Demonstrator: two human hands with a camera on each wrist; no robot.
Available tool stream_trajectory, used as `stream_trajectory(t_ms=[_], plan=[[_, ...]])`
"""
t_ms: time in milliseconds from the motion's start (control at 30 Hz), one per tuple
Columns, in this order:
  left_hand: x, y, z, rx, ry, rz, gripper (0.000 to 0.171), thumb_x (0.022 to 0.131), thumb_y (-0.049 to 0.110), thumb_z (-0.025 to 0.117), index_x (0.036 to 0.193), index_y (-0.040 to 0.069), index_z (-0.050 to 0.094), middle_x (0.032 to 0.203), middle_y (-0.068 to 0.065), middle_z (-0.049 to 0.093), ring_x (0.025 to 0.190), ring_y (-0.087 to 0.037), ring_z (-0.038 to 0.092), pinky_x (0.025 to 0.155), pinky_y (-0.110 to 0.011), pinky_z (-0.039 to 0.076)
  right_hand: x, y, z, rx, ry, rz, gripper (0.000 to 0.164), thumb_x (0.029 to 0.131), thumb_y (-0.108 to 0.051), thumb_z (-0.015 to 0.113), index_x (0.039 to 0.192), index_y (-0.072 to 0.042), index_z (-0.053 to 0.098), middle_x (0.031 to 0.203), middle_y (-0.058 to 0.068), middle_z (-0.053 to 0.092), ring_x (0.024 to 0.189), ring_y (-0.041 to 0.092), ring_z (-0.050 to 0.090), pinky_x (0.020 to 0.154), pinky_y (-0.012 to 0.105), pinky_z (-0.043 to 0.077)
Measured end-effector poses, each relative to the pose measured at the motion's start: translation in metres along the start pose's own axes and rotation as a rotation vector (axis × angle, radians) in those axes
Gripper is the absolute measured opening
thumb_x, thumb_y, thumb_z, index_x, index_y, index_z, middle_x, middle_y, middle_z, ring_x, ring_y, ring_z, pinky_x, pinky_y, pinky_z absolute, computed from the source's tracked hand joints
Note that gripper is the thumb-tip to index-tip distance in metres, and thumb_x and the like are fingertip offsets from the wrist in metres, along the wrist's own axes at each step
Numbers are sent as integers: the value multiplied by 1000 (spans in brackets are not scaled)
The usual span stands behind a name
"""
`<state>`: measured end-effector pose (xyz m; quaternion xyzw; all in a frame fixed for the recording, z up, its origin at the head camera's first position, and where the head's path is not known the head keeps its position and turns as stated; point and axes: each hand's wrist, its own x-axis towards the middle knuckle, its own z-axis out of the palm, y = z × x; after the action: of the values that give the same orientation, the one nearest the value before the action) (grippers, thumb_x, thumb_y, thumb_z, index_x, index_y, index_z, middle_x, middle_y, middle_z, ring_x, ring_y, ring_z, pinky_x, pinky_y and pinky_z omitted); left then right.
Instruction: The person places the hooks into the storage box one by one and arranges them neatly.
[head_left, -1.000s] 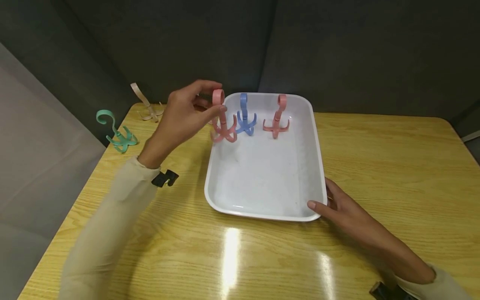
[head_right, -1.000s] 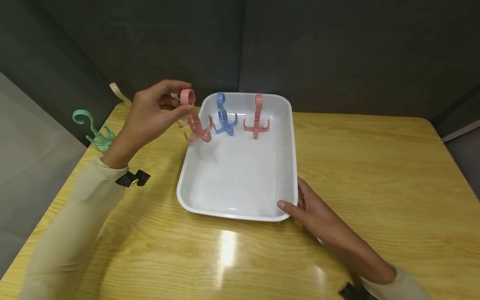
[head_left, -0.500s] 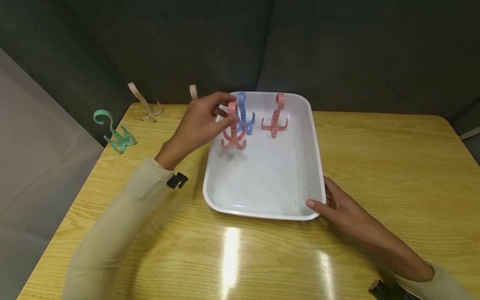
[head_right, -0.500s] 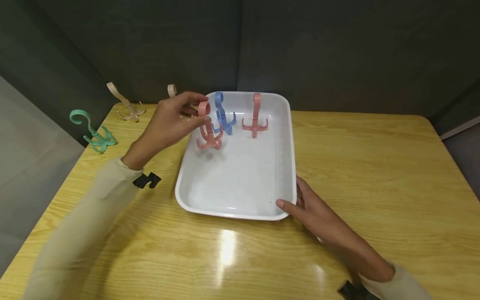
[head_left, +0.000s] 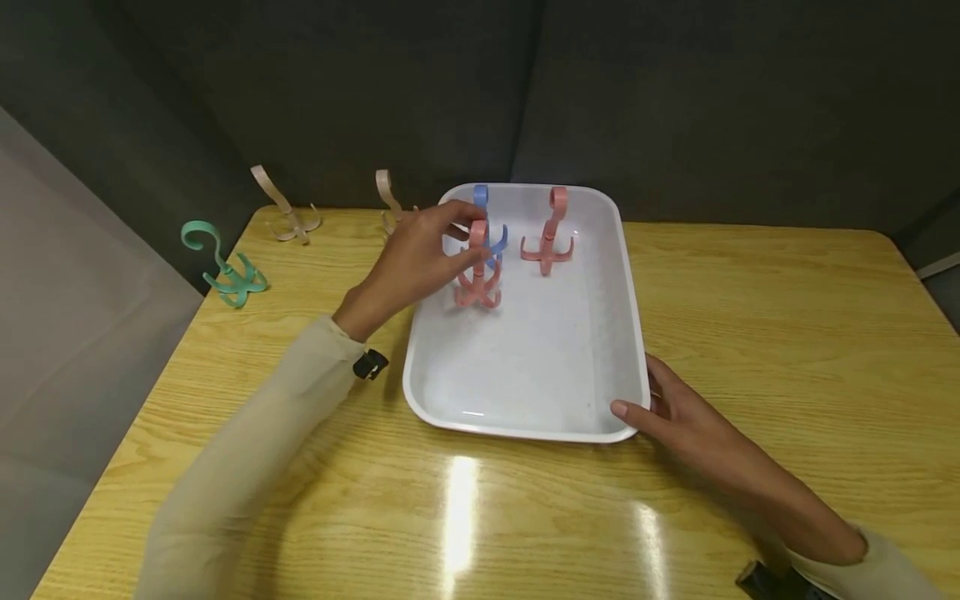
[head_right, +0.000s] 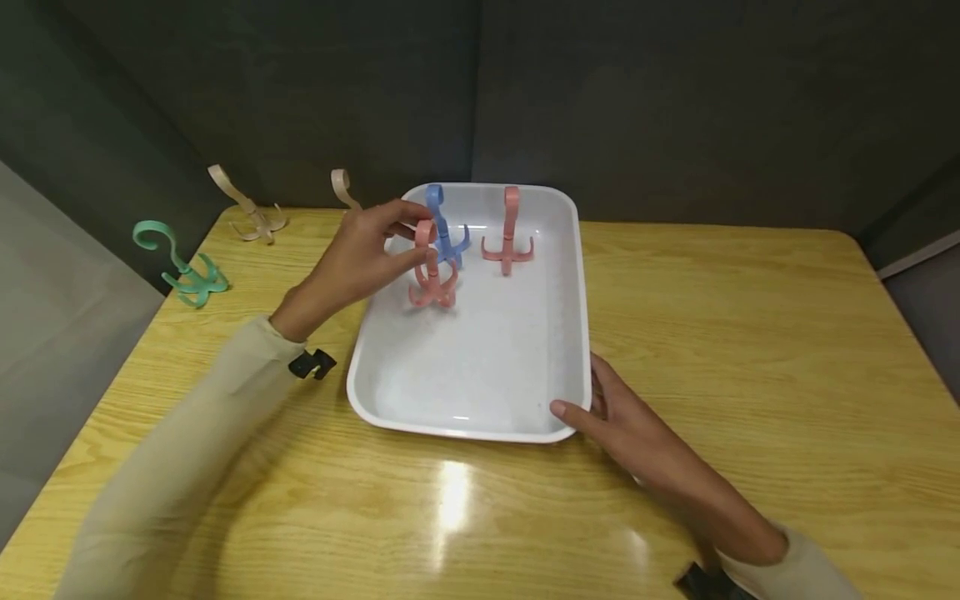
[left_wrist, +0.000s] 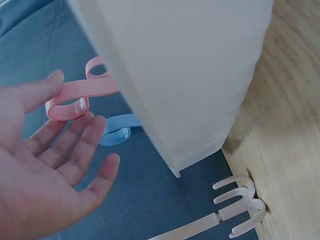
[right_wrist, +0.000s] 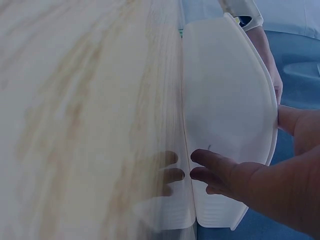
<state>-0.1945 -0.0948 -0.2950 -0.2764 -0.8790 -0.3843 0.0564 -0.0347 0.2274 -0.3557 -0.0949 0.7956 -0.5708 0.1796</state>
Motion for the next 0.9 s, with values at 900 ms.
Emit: stream_trajectory(t_ms=[900], plan=[[-1, -5, 10, 30, -51, -63, 45, 93, 15, 82, 131, 2, 63, 130, -11, 69, 113, -25, 69, 99, -35, 54, 0, 0, 1, 19, -4, -13, 81, 107, -15, 61, 165, 1, 7, 155, 31, 36, 133, 46, 51, 94, 22, 51]])
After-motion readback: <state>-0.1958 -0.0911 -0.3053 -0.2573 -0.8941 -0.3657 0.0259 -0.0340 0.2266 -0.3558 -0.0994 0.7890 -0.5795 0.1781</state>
